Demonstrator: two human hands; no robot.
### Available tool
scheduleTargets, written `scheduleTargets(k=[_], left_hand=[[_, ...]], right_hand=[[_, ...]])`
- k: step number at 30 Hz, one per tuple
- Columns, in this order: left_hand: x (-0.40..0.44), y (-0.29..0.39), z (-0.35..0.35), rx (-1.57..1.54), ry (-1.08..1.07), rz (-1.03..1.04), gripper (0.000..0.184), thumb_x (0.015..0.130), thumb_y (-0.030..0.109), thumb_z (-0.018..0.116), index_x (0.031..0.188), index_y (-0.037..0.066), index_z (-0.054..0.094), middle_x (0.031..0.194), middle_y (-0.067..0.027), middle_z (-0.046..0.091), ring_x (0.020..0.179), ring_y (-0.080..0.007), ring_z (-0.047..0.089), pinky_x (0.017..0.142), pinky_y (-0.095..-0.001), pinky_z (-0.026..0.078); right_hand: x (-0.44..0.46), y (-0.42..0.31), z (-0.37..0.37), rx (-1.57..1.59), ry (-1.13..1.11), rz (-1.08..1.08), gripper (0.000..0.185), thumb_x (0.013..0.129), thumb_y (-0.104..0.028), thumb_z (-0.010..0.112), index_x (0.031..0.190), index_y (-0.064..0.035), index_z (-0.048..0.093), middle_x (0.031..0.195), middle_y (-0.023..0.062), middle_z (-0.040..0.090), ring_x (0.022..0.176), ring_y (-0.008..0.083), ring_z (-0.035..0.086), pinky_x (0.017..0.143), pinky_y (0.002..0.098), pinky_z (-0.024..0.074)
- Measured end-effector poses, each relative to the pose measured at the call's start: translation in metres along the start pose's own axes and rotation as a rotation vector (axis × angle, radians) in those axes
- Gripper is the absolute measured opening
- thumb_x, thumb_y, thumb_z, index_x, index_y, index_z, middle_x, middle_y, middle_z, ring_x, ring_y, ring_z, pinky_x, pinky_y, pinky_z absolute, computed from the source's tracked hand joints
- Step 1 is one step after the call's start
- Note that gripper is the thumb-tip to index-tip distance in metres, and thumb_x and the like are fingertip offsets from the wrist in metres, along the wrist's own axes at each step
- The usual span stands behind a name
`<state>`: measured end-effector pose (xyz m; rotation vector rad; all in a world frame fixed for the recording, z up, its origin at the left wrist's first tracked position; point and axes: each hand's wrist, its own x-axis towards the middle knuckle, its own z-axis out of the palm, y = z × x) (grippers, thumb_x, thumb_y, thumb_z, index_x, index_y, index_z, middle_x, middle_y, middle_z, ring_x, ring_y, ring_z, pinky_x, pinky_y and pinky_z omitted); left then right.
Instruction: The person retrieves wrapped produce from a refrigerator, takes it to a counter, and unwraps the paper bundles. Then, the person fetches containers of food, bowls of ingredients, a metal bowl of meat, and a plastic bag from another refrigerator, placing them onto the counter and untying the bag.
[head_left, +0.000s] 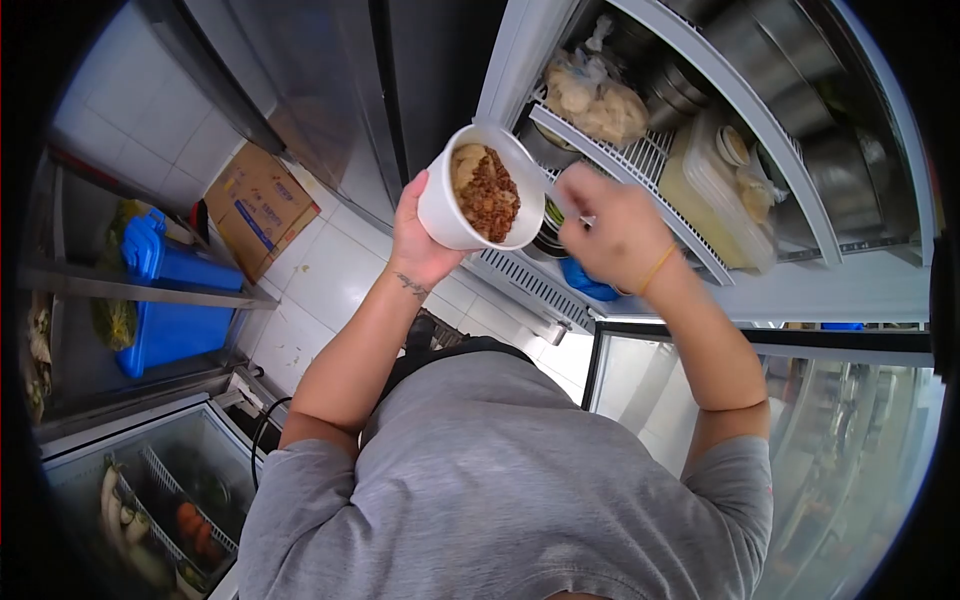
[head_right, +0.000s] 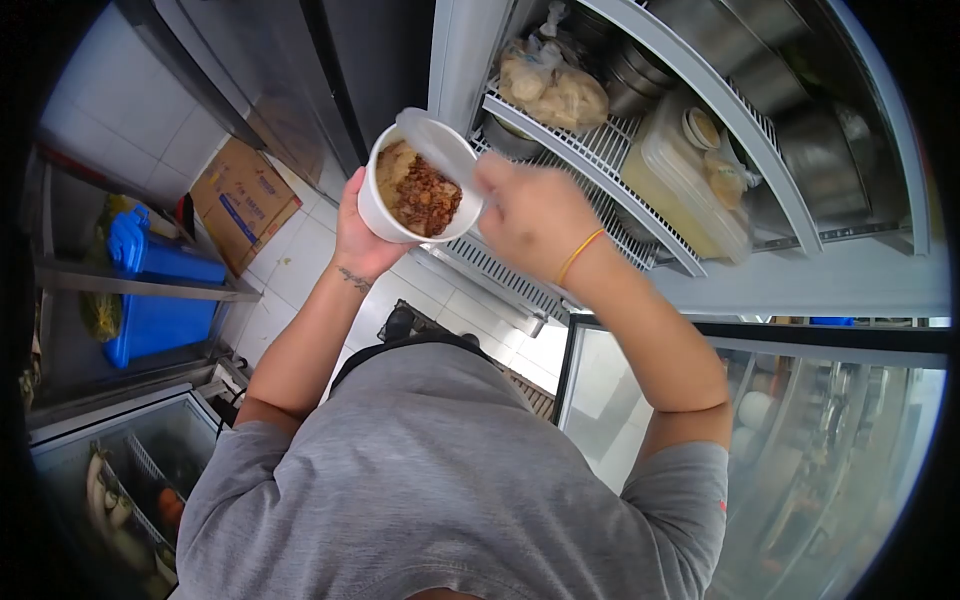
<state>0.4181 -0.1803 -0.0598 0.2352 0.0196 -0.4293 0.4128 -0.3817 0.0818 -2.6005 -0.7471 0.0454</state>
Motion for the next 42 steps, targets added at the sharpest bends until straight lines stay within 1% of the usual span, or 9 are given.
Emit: scheduleTargets(k=[5, 17, 26, 30, 31, 34, 37, 39, 42], left_hand=[[-0.004, -0.003, -0.009, -0.122, -0.046, -0.046, 0.061, 0.09, 0.052, 0.035, 0.137, 0.013, 0.036, 0.138, -0.0129, 0.039, 0.127, -0.0312, 0.038, 0.105, -0.0504, 0.031], [-0.004, -0.001, -0.014, -0.136, -0.104, -0.055, 0.07, 0.084, 0.058, 0.04, 0.139, 0.015, 0.033, 0.14, -0.0133, 0.037, 0.127, -0.0327, 0.038, 0.103, -0.051, 0.034], [-0.003, -0.002, -0.014, -0.151, -0.125, -0.054, 0.056, 0.092, 0.047, 0.036, 0.135, 0.011, 0.039, 0.136, -0.0131, 0.042, 0.123, -0.0315, 0.043, 0.103, -0.0495, 0.035], [-0.002, -0.006, -0.01, -0.081, -0.028, -0.086, 0.06, 0.09, 0.05, 0.038, 0.135, 0.011, 0.038, 0.137, -0.0127, 0.041, 0.123, -0.0309, 0.043, 0.103, -0.0487, 0.034], [-0.003, -0.009, -0.009, -0.033, -0.011, -0.088, 0.062, 0.088, 0.051, 0.038, 0.135, 0.011, 0.039, 0.137, -0.0122, 0.041, 0.124, -0.0303, 0.042, 0.103, -0.0482, 0.034], [-0.01, -0.023, 0.009, 0.154, -0.058, -0.035, 0.064, 0.088, 0.052, 0.037, 0.138, 0.012, 0.034, 0.138, -0.0119, 0.039, 0.125, -0.0297, 0.04, 0.104, -0.0467, 0.032], [-0.027, -0.036, 0.025, 0.312, -0.12, 0.016, 0.066, 0.088, 0.053, 0.036, 0.139, 0.012, 0.031, 0.139, -0.0118, 0.037, 0.126, -0.0295, 0.039, 0.104, -0.0459, 0.032], [-0.032, -0.039, 0.025, 0.212, 0.153, -0.056, 0.068, 0.087, 0.053, 0.037, 0.14, 0.011, 0.028, 0.139, -0.0119, 0.036, 0.127, -0.0292, 0.038, 0.105, -0.0452, 0.032], [-0.031, -0.038, 0.016, 0.271, 0.193, -0.077, 0.067, 0.087, 0.052, 0.037, 0.14, 0.012, 0.028, 0.139, -0.0119, 0.036, 0.128, -0.0288, 0.036, 0.105, -0.0445, 0.031]], right_hand=[[0.005, -0.004, -0.034, 0.38, 0.153, 0.016, 0.019, 0.071, -0.008, 0.063, 0.089, -0.0033, 0.06, 0.074, 0.0055, 0.064, 0.061, 0.0094, 0.058, 0.063, 0.0229, 0.0489], [-0.007, -0.021, -0.035, 0.377, 0.165, -0.076, 0.016, 0.07, -0.007, 0.065, 0.085, -0.0033, 0.06, 0.074, 0.0046, 0.063, 0.064, 0.0121, 0.06, 0.062, 0.0245, 0.0501], [-0.01, -0.027, -0.024, 0.197, 0.03, -0.214, 0.023, 0.068, -0.003, 0.067, 0.09, -0.0036, 0.061, 0.084, 0.0062, 0.061, 0.069, 0.0164, 0.06, 0.064, 0.0253, 0.05], [-0.013, -0.027, 0.005, -0.037, -0.032, -0.364, 0.032, 0.069, -0.022, 0.073, 0.096, -0.0096, 0.061, 0.093, 0.0068, 0.062, 0.081, 0.0233, 0.062, 0.069, 0.0289, 0.0502], [-0.012, -0.02, 0.013, 0.054, -0.152, -0.32, 0.044, 0.069, -0.034, 0.072, 0.106, -0.0121, 0.06, 0.115, 0.0106, 0.057, 0.104, 0.0286, 0.056, 0.086, 0.0381, 0.0458], [0.0, -0.02, 0.024, -0.085, 0.166, -0.34, 0.066, 0.07, -0.049, 0.068, 0.123, -0.0138, 0.051, 0.137, 0.0167, 0.037, 0.126, 0.0382, 0.035, 0.103, 0.0525, 0.0268], [-0.007, -0.01, 0.069, 0.021, 0.152, -0.261, 0.085, 0.069, -0.061, 0.062, 0.136, -0.0156, 0.038, 0.146, 0.0201, 0.017, 0.134, 0.0451, 0.012, 0.105, 0.0608, 0.0059], [-0.013, -0.008, 0.084, 0.093, 0.191, -0.146, 0.088, 0.07, -0.063, 0.059, 0.139, -0.0163, 0.033, 0.146, 0.022, 0.017, 0.134, 0.0459, 0.012, 0.105, 0.0607, 0.0061], [-0.017, -0.005, 0.094, 0.259, 0.262, 0.026, 0.086, 0.073, -0.059, 0.059, 0.141, -0.0158, 0.029, 0.145, 0.0229, 0.016, 0.134, 0.0455, 0.012, 0.104, 0.0605, 0.0078]])
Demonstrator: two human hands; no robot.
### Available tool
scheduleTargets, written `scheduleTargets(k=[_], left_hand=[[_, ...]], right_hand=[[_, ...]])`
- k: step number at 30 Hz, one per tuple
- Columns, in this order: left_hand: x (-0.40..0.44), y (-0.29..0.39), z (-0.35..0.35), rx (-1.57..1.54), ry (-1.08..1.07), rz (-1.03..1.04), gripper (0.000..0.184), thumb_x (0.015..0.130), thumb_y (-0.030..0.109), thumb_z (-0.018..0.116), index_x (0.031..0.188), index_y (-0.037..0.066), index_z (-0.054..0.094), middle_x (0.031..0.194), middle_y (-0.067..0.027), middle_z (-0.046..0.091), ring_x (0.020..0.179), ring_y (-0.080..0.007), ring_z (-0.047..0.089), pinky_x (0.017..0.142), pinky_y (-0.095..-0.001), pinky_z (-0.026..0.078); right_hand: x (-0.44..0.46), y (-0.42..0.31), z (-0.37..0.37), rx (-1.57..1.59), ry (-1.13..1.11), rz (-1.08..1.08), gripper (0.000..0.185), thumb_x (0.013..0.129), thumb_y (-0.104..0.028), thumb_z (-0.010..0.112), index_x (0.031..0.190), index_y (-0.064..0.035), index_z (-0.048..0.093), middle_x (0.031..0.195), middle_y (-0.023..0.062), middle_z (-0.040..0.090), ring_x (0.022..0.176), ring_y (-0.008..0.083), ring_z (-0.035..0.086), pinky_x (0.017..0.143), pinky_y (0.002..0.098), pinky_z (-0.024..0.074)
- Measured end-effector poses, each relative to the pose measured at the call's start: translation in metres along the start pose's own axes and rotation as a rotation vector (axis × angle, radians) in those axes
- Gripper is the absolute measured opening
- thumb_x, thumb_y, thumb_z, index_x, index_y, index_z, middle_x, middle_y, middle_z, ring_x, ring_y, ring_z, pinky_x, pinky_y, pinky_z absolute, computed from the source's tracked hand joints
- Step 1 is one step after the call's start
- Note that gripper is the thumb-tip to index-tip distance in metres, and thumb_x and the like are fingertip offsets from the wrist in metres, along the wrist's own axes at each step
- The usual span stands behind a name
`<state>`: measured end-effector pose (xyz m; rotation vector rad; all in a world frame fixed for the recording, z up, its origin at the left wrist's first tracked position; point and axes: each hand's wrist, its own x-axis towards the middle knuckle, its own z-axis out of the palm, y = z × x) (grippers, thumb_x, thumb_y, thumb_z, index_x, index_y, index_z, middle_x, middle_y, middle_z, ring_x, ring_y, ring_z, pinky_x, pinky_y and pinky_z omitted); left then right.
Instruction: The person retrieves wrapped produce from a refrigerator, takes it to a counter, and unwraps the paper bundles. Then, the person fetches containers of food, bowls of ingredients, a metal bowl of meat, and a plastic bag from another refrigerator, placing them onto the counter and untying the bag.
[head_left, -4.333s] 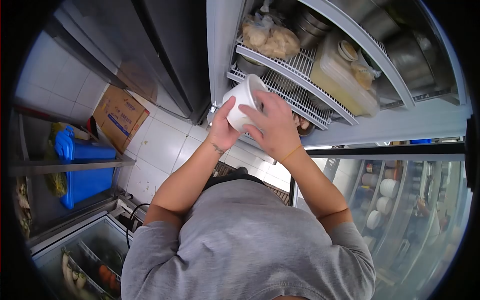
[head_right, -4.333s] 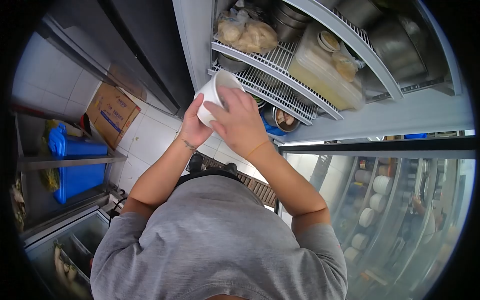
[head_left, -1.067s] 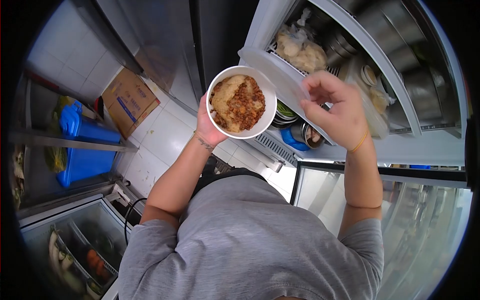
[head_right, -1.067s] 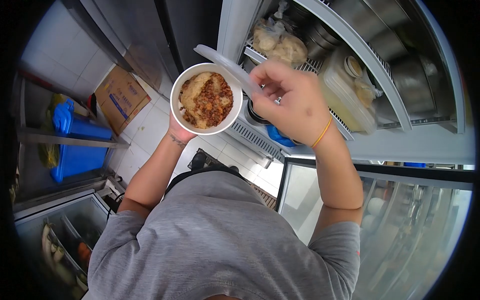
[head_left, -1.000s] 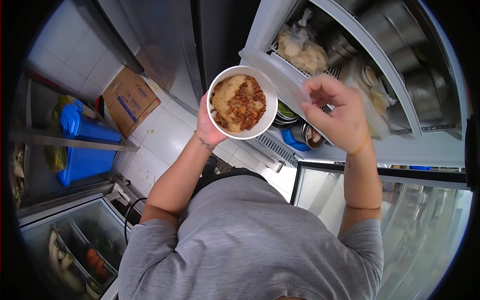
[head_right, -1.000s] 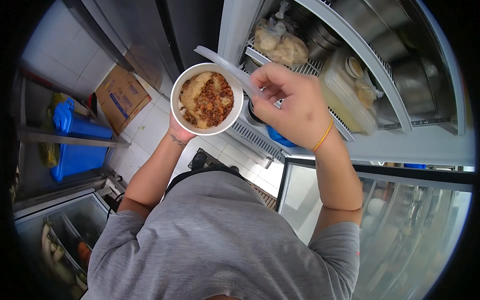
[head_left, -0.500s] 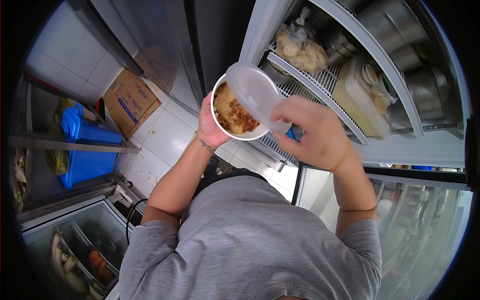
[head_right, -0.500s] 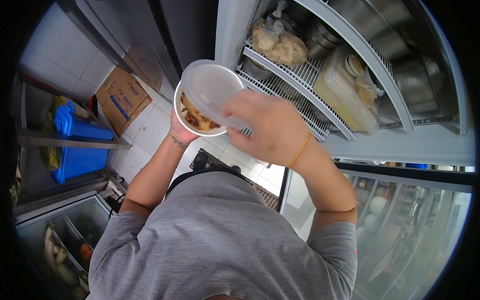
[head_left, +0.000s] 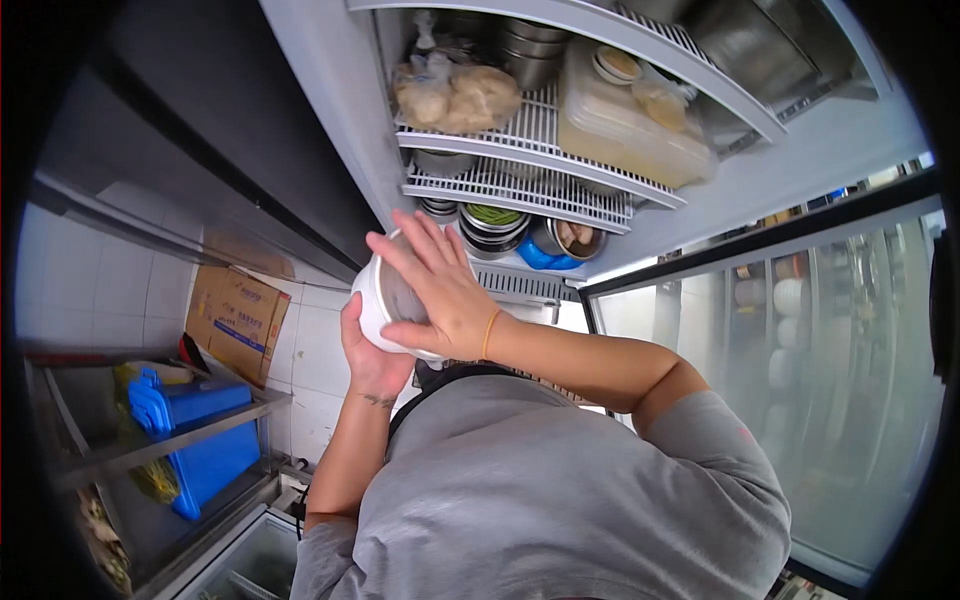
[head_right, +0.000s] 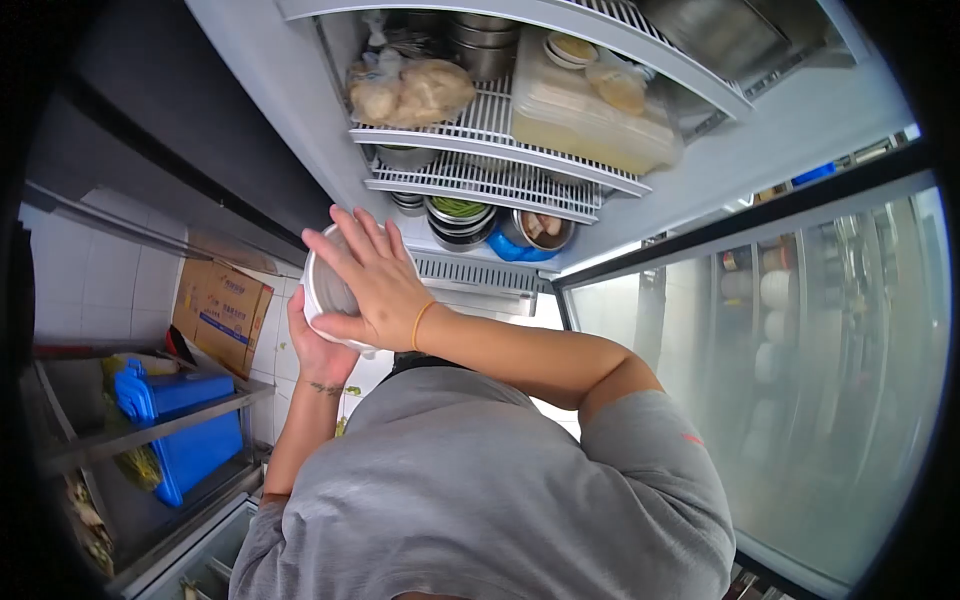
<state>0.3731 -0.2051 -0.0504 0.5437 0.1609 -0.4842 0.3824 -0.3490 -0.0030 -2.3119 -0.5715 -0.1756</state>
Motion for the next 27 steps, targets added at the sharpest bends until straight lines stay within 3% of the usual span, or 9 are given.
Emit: scheduleTargets(k=[6, 7, 10, 13, 16, 18, 21, 24, 27], left_hand=[[0.015, -0.011, -0.018, -0.075, -0.003, -0.17, 0.067, 0.089, 0.054, 0.034, 0.138, 0.008, 0.032, 0.139, -0.0136, 0.037, 0.127, -0.0299, 0.038, 0.105, -0.0449, 0.032], [0.017, -0.012, -0.022, -0.113, 0.008, -0.188, 0.066, 0.089, 0.053, 0.034, 0.137, 0.007, 0.033, 0.138, -0.014, 0.039, 0.126, -0.03, 0.039, 0.105, -0.0446, 0.032], [0.016, -0.016, -0.032, -0.079, 0.018, -0.145, 0.065, 0.091, 0.052, 0.033, 0.136, 0.007, 0.034, 0.137, -0.0138, 0.04, 0.125, -0.0278, 0.041, 0.105, -0.0427, 0.033], [0.022, -0.015, -0.04, 0.254, 0.067, -0.181, 0.062, 0.093, 0.048, 0.034, 0.136, 0.004, 0.034, 0.136, -0.0124, 0.041, 0.124, -0.026, 0.042, 0.103, -0.0391, 0.035], [0.02, -0.017, -0.035, 0.419, 0.155, -0.154, 0.054, 0.09, 0.036, 0.048, 0.131, 0.0, 0.04, 0.128, -0.0126, 0.049, 0.119, -0.0234, 0.046, 0.099, -0.0357, 0.038], [0.019, -0.022, -0.047, 0.701, 0.144, -0.181, 0.052, 0.087, 0.03, 0.055, 0.127, -0.002, 0.044, 0.123, -0.0134, 0.053, 0.115, -0.0232, 0.05, 0.097, -0.0357, 0.039], [0.023, -0.008, -0.057, 0.405, 0.152, -0.273, 0.05, 0.082, 0.023, 0.061, 0.121, -0.005, 0.048, 0.116, -0.0155, 0.057, 0.108, -0.0246, 0.055, 0.095, -0.0369, 0.042], [0.017, -0.001, -0.049, 0.237, 0.163, -0.317, 0.048, 0.082, 0.021, 0.059, 0.12, -0.006, 0.047, 0.113, -0.017, 0.058, 0.105, -0.026, 0.057, 0.093, -0.0374, 0.044], [0.011, 0.004, -0.053, 0.321, 0.171, -0.383, 0.047, 0.083, 0.02, 0.058, 0.121, -0.006, 0.047, 0.114, -0.018, 0.057, 0.106, -0.0269, 0.057, 0.093, -0.0379, 0.044]], right_hand=[[-0.005, 0.028, 0.003, 0.065, 0.001, 0.287, 0.081, 0.076, -0.048, 0.062, 0.14, -0.0104, 0.029, 0.141, 0.0237, 0.027, 0.129, 0.0395, 0.028, 0.106, 0.0496, 0.0189], [-0.01, 0.046, 0.001, 0.264, 0.076, 0.315, 0.08, 0.078, -0.045, 0.065, 0.138, -0.0047, 0.031, 0.137, 0.021, 0.036, 0.128, 0.0335, 0.034, 0.103, 0.0403, 0.0291], [-0.038, 0.074, 0.009, 0.702, 0.065, 0.522, 0.074, 0.078, -0.042, 0.067, 0.133, -0.0012, 0.038, 0.131, 0.0168, 0.045, 0.121, 0.0266, 0.043, 0.097, 0.0353, 0.0375], [-0.065, 0.079, 0.014, 1.337, -0.15, 0.835, 0.07, 0.081, -0.044, 0.063, 0.132, -0.0018, 0.039, 0.12, 0.0132, 0.054, 0.112, 0.0223, 0.053, 0.092, 0.0362, 0.0441], [-0.074, 0.092, 0.02, 1.307, -0.173, 0.991, 0.066, 0.083, -0.047, 0.06, 0.131, -0.0048, 0.041, 0.121, 0.0113, 0.054, 0.112, 0.0191, 0.053, 0.087, 0.0371, 0.0476], [-0.08, 0.099, 0.03, 1.382, -0.124, 0.96, 0.064, 0.085, -0.049, 0.056, 0.129, -0.0045, 0.043, 0.116, 0.0099, 0.056, 0.1, 0.0186, 0.057, 0.083, 0.0362, 0.0492], [-0.081, 0.107, 0.019, 1.645, -0.104, 0.885, 0.053, 0.09, -0.039, 0.052, 0.127, -0.0032, 0.042, 0.103, 0.0077, 0.059, 0.079, 0.017, 0.059, 0.078, 0.0321, 0.0496], [-0.089, 0.129, 0.018, 1.329, -0.267, 0.779, 0.044, 0.09, -0.029, 0.056, 0.124, -0.0038, 0.044, 0.094, 0.0043, 0.062, 0.074, 0.0141, 0.06, 0.066, 0.028, 0.0488], [-0.102, 0.152, 0.012, 0.865, -0.31, 0.706, 0.018, 0.085, -0.016, 0.06, 0.1, -0.0053, 0.059, 0.082, 0.0044, 0.063, 0.066, 0.0134, 0.057, 0.062, 0.0258, 0.0457]])
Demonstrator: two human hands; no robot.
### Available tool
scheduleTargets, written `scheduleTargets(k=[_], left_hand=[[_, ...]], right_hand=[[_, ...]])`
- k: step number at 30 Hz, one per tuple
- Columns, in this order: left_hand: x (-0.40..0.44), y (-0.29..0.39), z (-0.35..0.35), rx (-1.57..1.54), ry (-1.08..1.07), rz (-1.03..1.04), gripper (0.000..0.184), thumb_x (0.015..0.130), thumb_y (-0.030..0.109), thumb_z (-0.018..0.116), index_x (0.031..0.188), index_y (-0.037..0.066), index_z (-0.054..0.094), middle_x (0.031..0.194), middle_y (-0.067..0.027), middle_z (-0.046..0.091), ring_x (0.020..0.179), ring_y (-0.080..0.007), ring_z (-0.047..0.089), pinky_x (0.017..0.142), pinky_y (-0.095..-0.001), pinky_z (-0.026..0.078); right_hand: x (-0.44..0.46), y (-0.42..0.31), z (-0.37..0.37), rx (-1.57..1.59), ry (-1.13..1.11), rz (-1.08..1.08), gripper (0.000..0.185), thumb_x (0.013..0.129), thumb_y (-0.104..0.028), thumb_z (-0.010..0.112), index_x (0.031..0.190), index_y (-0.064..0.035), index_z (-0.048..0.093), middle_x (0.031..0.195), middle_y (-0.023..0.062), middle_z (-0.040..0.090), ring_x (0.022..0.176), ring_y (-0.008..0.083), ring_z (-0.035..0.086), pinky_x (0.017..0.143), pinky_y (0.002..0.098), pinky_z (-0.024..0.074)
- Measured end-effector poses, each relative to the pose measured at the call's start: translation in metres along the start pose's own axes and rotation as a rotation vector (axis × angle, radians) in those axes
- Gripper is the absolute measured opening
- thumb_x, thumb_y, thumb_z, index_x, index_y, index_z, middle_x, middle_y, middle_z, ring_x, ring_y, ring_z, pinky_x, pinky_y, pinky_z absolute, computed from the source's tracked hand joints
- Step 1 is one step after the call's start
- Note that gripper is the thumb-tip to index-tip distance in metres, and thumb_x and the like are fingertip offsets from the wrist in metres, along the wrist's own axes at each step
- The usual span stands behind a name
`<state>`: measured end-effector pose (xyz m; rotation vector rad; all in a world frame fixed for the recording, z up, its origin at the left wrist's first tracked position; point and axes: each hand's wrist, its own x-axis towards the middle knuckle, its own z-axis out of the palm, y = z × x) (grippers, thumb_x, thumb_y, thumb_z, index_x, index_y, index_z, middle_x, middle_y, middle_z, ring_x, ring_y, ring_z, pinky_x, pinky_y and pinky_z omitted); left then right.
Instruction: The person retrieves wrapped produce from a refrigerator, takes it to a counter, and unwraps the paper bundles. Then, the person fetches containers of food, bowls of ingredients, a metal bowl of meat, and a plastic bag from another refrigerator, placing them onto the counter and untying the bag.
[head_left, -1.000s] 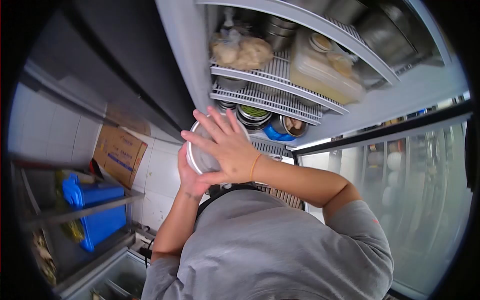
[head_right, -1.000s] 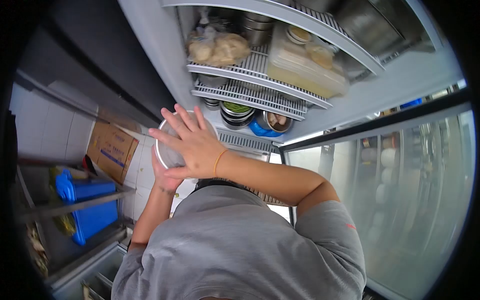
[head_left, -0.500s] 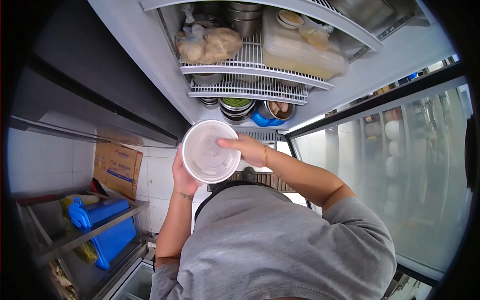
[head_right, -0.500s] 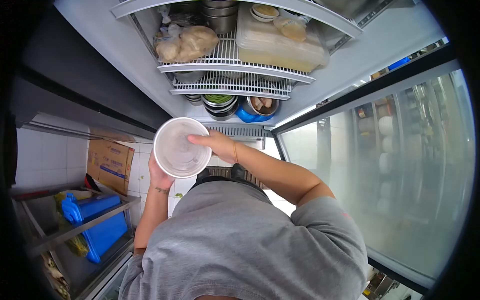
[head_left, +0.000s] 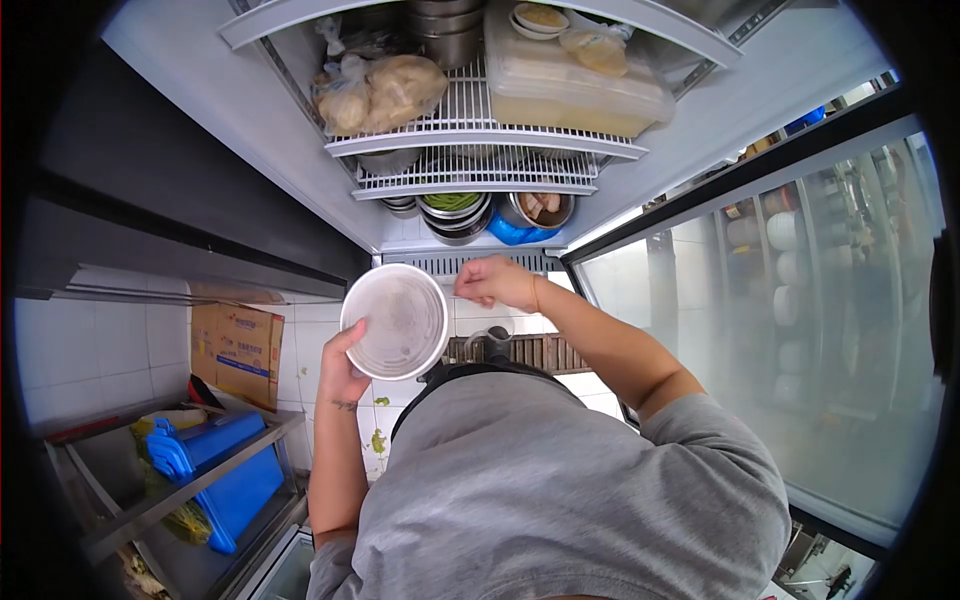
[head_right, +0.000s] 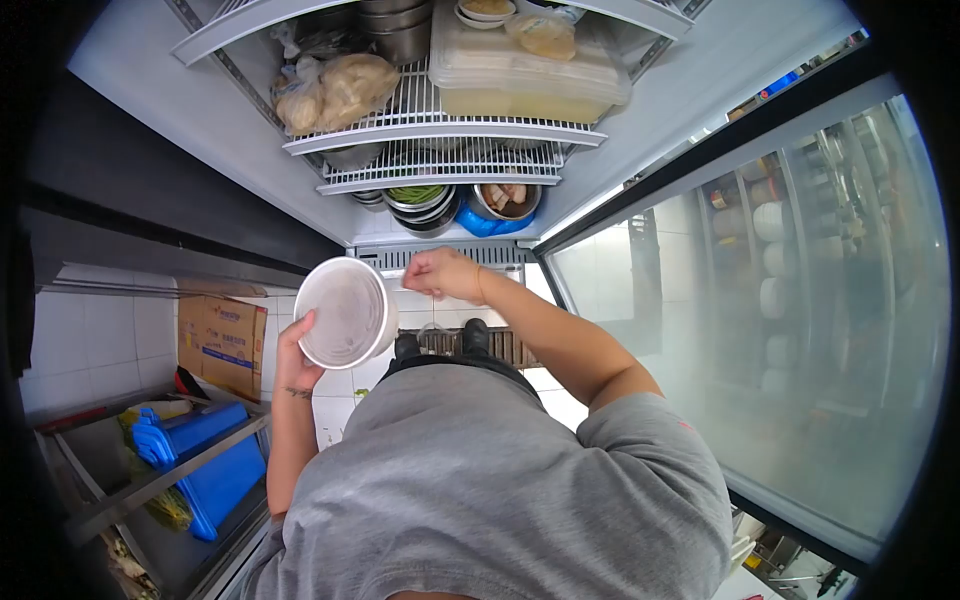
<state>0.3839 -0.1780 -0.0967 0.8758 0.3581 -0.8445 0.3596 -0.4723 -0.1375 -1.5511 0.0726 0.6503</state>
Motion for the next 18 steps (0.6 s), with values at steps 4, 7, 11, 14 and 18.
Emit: scheduleTargets(k=[4, 7, 11, 14, 18], left_hand=[[-0.015, 0.008, -0.007, 0.062, 0.083, 0.02, 0.047, 0.083, 0.021, 0.058, 0.121, -0.006, 0.047, 0.116, -0.0176, 0.056, 0.107, -0.0276, 0.056, 0.094, -0.0392, 0.044], [-0.021, 0.009, -0.013, 0.065, 0.143, 0.088, 0.046, 0.084, 0.02, 0.057, 0.121, -0.005, 0.047, 0.115, -0.0168, 0.057, 0.107, -0.0276, 0.056, 0.091, -0.0399, 0.046], [-0.017, 0.004, -0.008, 0.069, 0.179, 0.057, 0.048, 0.084, 0.021, 0.059, 0.122, -0.005, 0.047, 0.117, -0.016, 0.056, 0.108, -0.0267, 0.055, 0.093, -0.0386, 0.043], [-0.015, -0.007, 0.005, 0.074, 0.163, 0.021, 0.048, 0.084, 0.022, 0.059, 0.122, -0.004, 0.047, 0.117, -0.0151, 0.056, 0.107, -0.0255, 0.055, 0.093, -0.0378, 0.042], [-0.019, -0.018, 0.016, 0.099, 0.134, 0.0, 0.046, 0.084, 0.022, 0.06, 0.118, -0.006, 0.05, 0.113, -0.0145, 0.059, 0.103, -0.0237, 0.058, 0.09, -0.0358, 0.044]], right_hand=[[0.018, 0.079, -0.097, -0.596, 0.746, -0.144, 0.014, 0.083, -0.016, 0.059, 0.084, -0.003, 0.063, 0.081, 0.0141, 0.063, 0.068, 0.0205, 0.059, 0.067, 0.0309, 0.0473], [0.009, 0.053, -0.161, -0.216, 1.033, -0.123, 0.032, 0.088, -0.034, 0.052, 0.079, -0.004, 0.059, 0.069, 0.0126, 0.059, 0.055, 0.0196, 0.054, 0.054, 0.0331, 0.0452], [0.025, 0.02, -0.209, 0.701, 1.035, 0.053, 0.033, 0.087, -0.045, 0.047, 0.083, -0.0129, 0.049, 0.057, 0.0035, 0.044, 0.044, 0.013, 0.037, 0.039, 0.0286, 0.0296], [0.065, 0.03, -0.241, 0.82, 1.014, 0.066, 0.035, 0.089, -0.045, 0.041, 0.069, -0.0158, 0.044, 0.052, -0.0002, 0.035, 0.038, 0.01, 0.026, 0.035, 0.025, 0.0229], [0.071, 0.034, -0.269, 1.195, 0.803, -0.071, 0.03, 0.087, -0.043, 0.047, 0.071, -0.0172, 0.045, 0.053, -0.0007, 0.034, 0.044, 0.012, 0.027, 0.037, 0.0229, 0.0216]])
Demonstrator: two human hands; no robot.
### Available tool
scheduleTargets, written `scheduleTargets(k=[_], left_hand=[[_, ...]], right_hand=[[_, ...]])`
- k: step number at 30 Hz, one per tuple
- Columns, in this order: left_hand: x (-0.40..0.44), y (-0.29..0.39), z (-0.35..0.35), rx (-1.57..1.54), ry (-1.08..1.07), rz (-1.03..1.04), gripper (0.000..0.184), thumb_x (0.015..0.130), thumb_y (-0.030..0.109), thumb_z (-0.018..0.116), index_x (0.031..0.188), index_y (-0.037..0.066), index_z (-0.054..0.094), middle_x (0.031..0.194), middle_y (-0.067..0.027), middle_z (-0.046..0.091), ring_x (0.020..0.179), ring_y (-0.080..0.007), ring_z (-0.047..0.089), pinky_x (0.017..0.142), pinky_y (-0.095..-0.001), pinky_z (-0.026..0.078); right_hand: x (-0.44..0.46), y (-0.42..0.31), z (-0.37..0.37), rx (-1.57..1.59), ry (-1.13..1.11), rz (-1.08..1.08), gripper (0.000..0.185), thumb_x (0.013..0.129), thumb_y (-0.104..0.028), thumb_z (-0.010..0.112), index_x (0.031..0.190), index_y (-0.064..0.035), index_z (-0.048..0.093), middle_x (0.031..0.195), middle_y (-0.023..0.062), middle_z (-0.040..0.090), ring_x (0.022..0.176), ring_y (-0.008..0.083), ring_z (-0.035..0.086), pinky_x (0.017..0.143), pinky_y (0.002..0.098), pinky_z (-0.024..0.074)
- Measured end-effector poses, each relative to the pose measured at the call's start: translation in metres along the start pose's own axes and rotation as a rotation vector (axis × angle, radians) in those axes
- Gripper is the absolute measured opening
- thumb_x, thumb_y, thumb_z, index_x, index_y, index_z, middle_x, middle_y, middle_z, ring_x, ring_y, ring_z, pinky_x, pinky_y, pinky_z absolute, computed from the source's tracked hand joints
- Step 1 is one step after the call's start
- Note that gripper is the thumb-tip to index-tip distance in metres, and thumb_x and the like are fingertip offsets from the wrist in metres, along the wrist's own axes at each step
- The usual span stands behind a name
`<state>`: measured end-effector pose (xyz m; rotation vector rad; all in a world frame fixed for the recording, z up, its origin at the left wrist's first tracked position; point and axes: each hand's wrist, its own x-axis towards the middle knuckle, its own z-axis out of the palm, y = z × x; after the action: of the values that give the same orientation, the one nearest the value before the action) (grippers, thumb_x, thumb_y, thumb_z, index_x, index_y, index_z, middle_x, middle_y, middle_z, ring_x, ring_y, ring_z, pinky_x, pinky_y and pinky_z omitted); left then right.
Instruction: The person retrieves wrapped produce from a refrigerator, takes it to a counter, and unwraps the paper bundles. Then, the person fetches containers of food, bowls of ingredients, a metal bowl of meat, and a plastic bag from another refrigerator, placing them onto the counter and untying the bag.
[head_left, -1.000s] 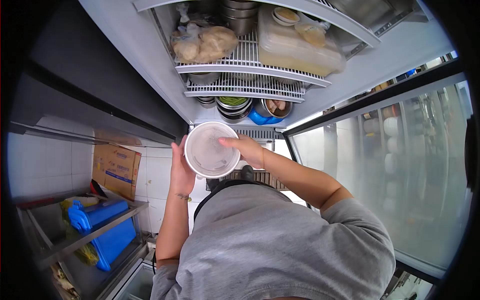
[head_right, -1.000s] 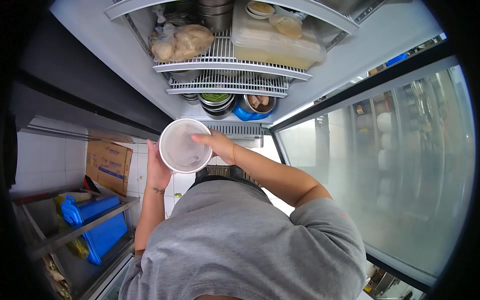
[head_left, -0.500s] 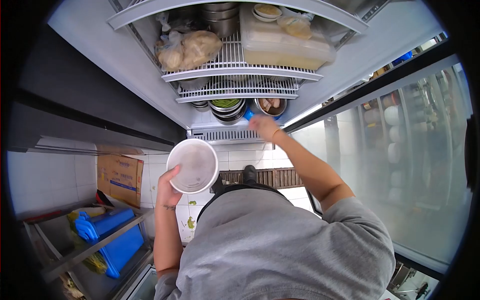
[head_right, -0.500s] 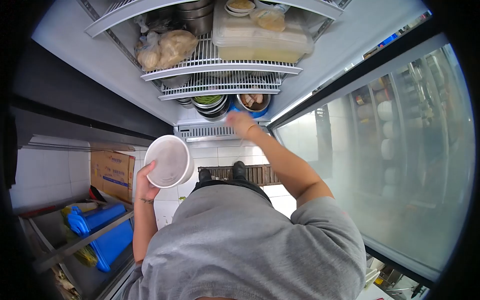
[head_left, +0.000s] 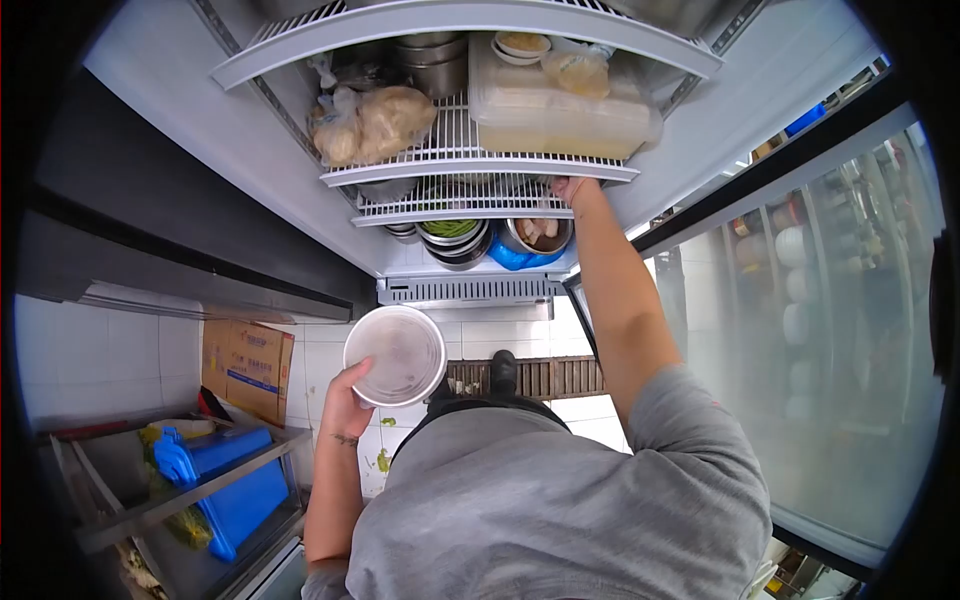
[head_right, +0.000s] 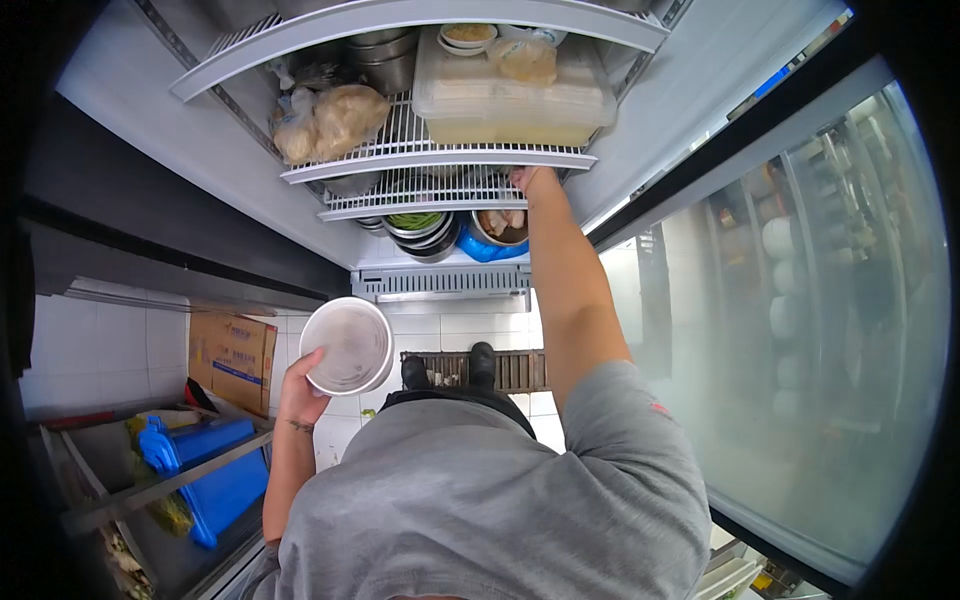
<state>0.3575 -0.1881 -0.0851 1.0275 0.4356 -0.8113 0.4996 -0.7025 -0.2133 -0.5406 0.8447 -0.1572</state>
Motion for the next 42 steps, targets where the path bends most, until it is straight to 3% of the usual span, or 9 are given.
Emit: scheduleTargets(k=[1, 3, 9, 14, 25, 28, 31, 37, 42], left_hand=[[-0.001, -0.002, 0.0, 0.003, -0.021, 0.004, 0.046, 0.084, 0.022, 0.06, 0.118, -0.006, 0.05, 0.112, -0.0146, 0.059, 0.102, -0.0236, 0.058, 0.089, -0.0354, 0.044], [-0.003, -0.004, -0.003, 0.014, -0.014, 0.001, 0.047, 0.083, 0.023, 0.06, 0.119, -0.005, 0.049, 0.114, -0.0143, 0.058, 0.104, -0.0244, 0.057, 0.09, -0.0361, 0.045], [-0.01, -0.002, -0.004, 0.025, 0.04, 0.0, 0.047, 0.083, 0.025, 0.061, 0.118, -0.004, 0.05, 0.111, -0.0134, 0.06, 0.098, -0.0225, 0.059, 0.082, -0.0339, 0.047], [-0.004, 0.002, 0.002, 0.018, 0.038, -0.008, 0.046, 0.084, 0.026, 0.06, 0.119, -0.002, 0.05, 0.11, -0.0122, 0.06, 0.095, -0.0213, 0.06, 0.076, -0.0324, 0.049], [0.021, -0.006, -0.01, 0.06, -0.022, -0.04, 0.042, 0.084, 0.026, 0.06, 0.115, -0.001, 0.052, 0.104, -0.011, 0.062, 0.087, -0.02, 0.062, 0.069, -0.0313, 0.05], [0.029, -0.005, -0.012, 0.112, -0.053, -0.055, 0.048, 0.084, 0.027, 0.058, 0.123, 0.0, 0.048, 0.115, -0.0131, 0.058, 0.104, -0.0256, 0.057, 0.086, -0.041, 0.047], [0.025, -0.003, 0.01, 0.074, -0.084, -0.036, 0.048, 0.084, 0.027, 0.058, 0.122, -0.001, 0.048, 0.114, -0.0133, 0.058, 0.102, -0.0254, 0.058, 0.084, -0.0406, 0.047], [0.027, -0.012, 0.017, 0.081, -0.09, -0.025, 0.049, 0.084, 0.029, 0.059, 0.122, -0.001, 0.048, 0.113, -0.0134, 0.059, 0.1, -0.025, 0.059, 0.082, -0.0396, 0.048], [0.025, -0.021, 0.017, 0.075, -0.063, -0.051, 0.048, 0.082, 0.027, 0.062, 0.12, 0.0, 0.05, 0.112, -0.0123, 0.059, 0.099, -0.0228, 0.059, 0.078, -0.0359, 0.049]], right_hand=[[-0.007, -0.004, 0.002, 0.029, 0.078, 0.12, 0.03, 0.087, -0.043, 0.047, 0.071, -0.017, 0.046, 0.055, -0.0006, 0.034, 0.046, 0.012, 0.028, 0.039, 0.0216, 0.0211], [-0.024, 0.007, 0.003, -0.12, 0.036, -0.152, 0.029, 0.087, -0.043, 0.048, 0.074, -0.0164, 0.046, 0.057, 0.0006, 0.034, 0.046, 0.0114, 0.028, 0.04, 0.0209, 0.0212], [-0.077, 0.019, 0.011, -0.104, 0.217, -0.205, 0.018, 0.087, -0.026, 0.044, 0.082, -0.0085, 0.048, 0.058, 0.0017, 0.034, 0.045, 0.011, 0.028, 0.039, 0.024, 0.0233], [-0.103, 0.032, 0.008, -0.049, 0.288, -0.344, 0.008, 0.073, -0.003, 0.052, 0.067, -0.005, 0.048, 0.056, 0.0031, 0.035, 0.041, 0.0138, 0.03, 0.038, 0.0275, 0.0261], [-0.144, 0.026, -0.011, -0.392, 0.191, -0.183, 0.011, 0.073, -0.011, 0.057, 0.07, -0.0037, 0.05, 0.056, 0.0082, 0.043, 0.038, 0.013, 0.031, 0.036, 0.0279, 0.0258], [-0.158, 0.019, -0.005, -0.589, 0.242, -0.231, 0.016, 0.074, -0.016, 0.058, 0.072, -0.0013, 0.052, 0.057, 0.0122, 0.05, 0.037, 0.0137, 0.032, 0.034, 0.0291, 0.0233], [-0.154, 0.015, -0.004, -0.64, 0.277, -0.348, 0.017, 0.073, -0.017, 0.059, 0.073, -0.0016, 0.053, 0.058, 0.014, 0.054, 0.036, 0.0138, 0.033, 0.033, 0.0286, 0.0229], [-0.136, -0.004, -0.031, -0.711, 0.043, 0.014, 0.016, 0.073, -0.015, 0.06, 0.076, -0.0001, 0.055, 0.067, 0.0179, 0.059, 0.041, 0.0185, 0.043, 0.037, 0.0299, 0.0286], [-0.14, 0.002, -0.024, -0.697, 0.109, 0.008, 0.011, 0.075, -0.012, 0.057, 0.076, -0.0015, 0.054, 0.067, 0.0189, 0.058, 0.046, 0.0195, 0.047, 0.039, 0.0293, 0.0266]])
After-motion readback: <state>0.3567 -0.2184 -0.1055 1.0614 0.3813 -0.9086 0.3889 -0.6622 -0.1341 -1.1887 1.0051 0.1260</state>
